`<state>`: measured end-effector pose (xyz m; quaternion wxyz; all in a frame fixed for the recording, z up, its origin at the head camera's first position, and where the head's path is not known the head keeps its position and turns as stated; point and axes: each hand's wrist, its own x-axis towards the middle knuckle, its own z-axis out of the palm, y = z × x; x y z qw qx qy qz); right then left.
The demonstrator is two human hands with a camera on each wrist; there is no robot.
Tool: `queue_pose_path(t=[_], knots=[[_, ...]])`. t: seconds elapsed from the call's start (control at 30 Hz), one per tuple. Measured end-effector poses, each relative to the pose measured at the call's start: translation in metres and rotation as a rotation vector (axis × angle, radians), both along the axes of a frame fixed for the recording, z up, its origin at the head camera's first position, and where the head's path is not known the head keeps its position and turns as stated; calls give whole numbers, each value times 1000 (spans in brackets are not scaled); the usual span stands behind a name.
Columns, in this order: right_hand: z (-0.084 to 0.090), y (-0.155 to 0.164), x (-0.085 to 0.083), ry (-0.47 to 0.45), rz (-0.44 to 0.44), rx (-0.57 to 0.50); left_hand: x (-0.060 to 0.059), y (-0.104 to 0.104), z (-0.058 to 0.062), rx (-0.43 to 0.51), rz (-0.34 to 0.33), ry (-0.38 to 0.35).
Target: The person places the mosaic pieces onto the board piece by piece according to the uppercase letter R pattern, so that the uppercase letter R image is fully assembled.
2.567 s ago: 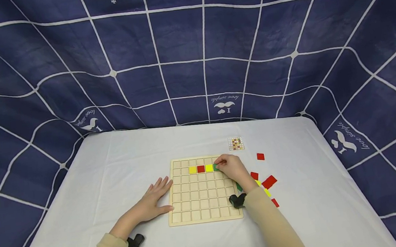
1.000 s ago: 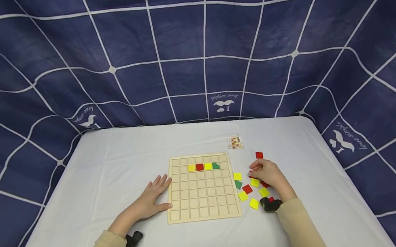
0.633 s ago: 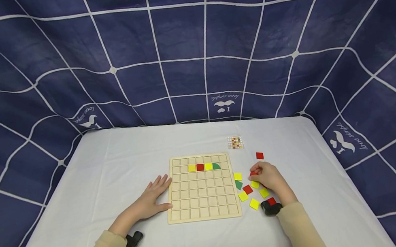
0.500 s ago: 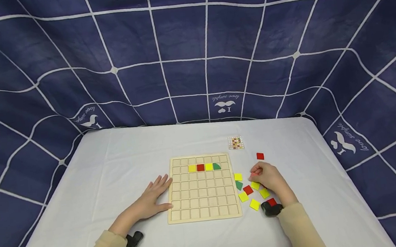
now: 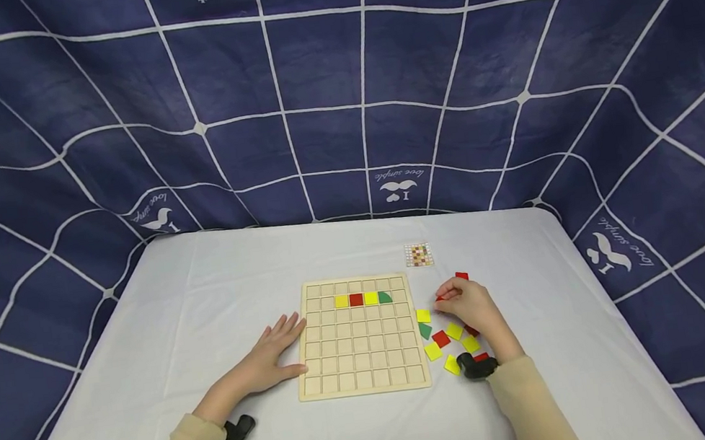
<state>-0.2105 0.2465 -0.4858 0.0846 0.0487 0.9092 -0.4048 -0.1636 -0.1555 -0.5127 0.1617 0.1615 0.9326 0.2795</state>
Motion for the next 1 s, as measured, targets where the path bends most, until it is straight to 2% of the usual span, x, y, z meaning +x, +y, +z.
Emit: queue_pose_path(t=[0.1, 0.27, 0.43, 0.63, 1.0], knots=[[1, -10, -3, 19, 7, -96, 0, 0, 0, 2, 0, 3], [0, -35, -4, -23, 14, -229, 1, 0, 1, -2, -2, 6], [-7, -55, -6, -45, 33, -274, 2, 0, 2, 13, -13, 12], [-14, -72, -6, -12, 52, -218, 3, 0, 2, 15, -12, 16], [-17, -81, -7, 29, 82, -43, 2, 0, 0, -2, 0, 14]])
